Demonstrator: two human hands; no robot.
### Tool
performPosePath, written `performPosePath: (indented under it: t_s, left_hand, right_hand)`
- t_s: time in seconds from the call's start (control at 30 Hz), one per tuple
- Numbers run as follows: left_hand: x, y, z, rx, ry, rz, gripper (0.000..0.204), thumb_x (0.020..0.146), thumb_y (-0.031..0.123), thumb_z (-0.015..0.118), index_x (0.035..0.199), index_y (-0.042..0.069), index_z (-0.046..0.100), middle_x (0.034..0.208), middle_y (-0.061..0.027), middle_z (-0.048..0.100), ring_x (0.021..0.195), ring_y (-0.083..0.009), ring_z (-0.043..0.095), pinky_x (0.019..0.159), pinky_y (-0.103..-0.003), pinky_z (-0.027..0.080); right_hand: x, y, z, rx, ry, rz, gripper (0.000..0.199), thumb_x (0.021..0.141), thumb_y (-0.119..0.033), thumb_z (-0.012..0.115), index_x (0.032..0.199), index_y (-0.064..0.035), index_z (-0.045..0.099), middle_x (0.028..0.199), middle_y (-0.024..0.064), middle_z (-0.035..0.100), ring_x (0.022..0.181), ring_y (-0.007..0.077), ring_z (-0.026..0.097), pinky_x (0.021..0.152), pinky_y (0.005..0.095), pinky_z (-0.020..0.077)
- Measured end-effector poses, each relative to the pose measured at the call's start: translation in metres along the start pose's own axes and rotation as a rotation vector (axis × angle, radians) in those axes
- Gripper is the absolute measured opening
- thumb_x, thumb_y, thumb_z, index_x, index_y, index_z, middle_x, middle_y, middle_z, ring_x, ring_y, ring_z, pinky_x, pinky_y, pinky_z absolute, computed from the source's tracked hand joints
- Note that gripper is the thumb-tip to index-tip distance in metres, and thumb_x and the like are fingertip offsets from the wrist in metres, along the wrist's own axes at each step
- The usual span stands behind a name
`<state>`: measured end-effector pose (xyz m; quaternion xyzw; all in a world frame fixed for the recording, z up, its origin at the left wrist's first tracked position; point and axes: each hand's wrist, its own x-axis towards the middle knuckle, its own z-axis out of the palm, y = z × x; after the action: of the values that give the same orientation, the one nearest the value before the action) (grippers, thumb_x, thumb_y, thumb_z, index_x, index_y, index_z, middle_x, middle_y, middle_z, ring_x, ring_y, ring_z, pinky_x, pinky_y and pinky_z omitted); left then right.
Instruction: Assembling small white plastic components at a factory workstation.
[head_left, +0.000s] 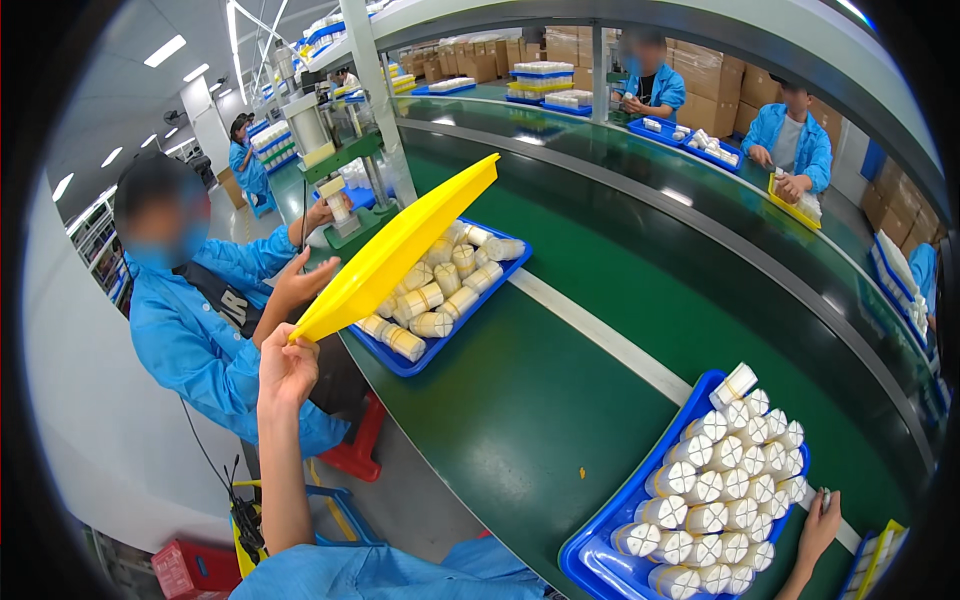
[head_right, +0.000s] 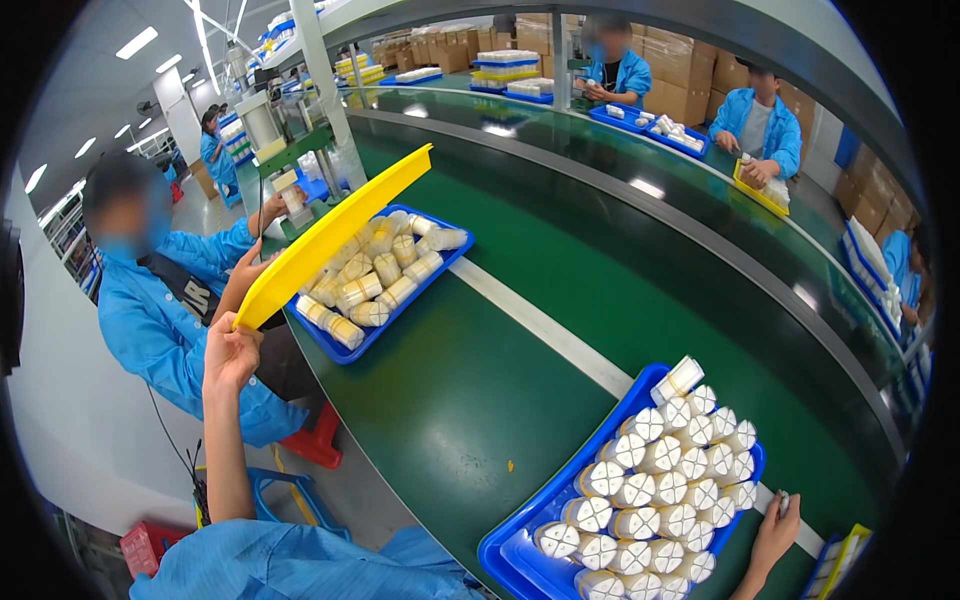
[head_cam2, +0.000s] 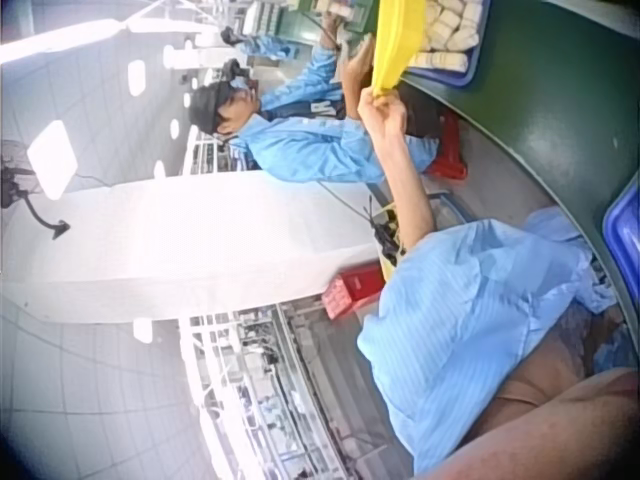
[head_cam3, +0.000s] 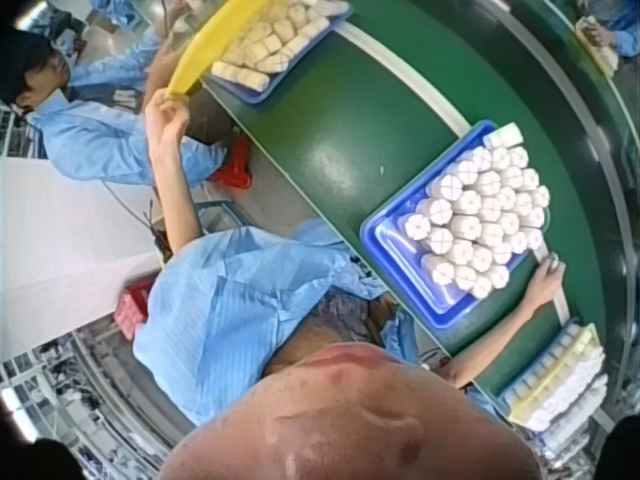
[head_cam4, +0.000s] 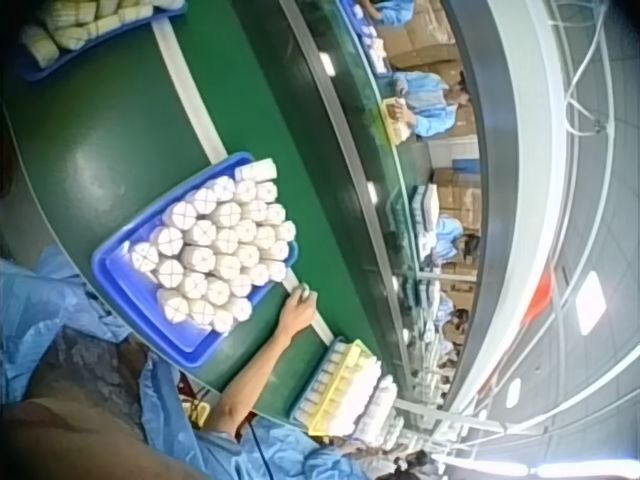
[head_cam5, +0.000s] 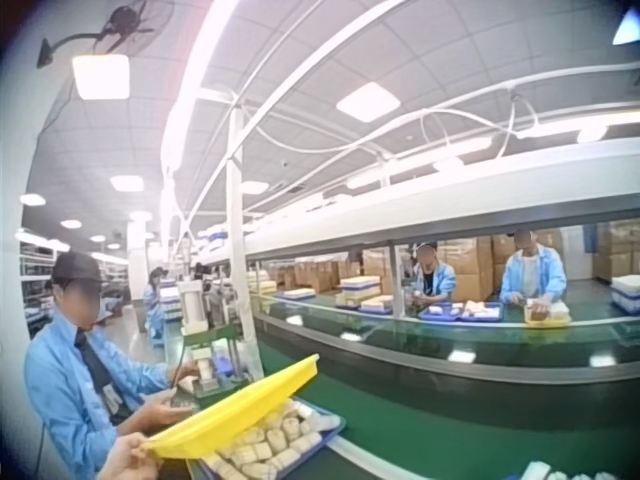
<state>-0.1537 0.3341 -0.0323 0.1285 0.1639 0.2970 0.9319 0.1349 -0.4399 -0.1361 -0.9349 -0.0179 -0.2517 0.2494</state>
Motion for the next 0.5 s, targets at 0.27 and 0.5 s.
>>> performPosePath:
  t_s: [0.27, 0.5]
  left_hand:
    - [0.003, 0.005, -0.008, -0.006, -0.044, -0.005, 0.029, 0.086, 0.002, 0.05, 0.106, -0.019, 0.053, 0.089, -0.0253, 0.064, 0.062, -0.0184, 0.06, 0.047, -0.014, 0.051]
    - [0.012, 0.002, 0.003, -0.033, -0.163, 0.354, 0.029, 0.09, 0.008, 0.052, 0.113, -0.008, 0.055, 0.092, -0.0173, 0.063, 0.07, -0.017, 0.057, 0.056, -0.019, 0.051]
  right_hand:
    - [0.001, 0.013, 0.002, -0.016, 0.026, -0.043, 0.024, 0.096, -0.016, 0.056, 0.093, 0.0082, 0.054, 0.072, 0.0158, 0.056, 0.061, 0.0213, 0.051, 0.058, 0.0356, 0.0415]
    - [0.001, 0.01, 0.005, 0.018, 0.001, -0.01, 0.026, 0.096, -0.016, 0.057, 0.096, 0.0095, 0.055, 0.075, 0.0171, 0.059, 0.063, 0.0226, 0.054, 0.06, 0.0362, 0.0433]
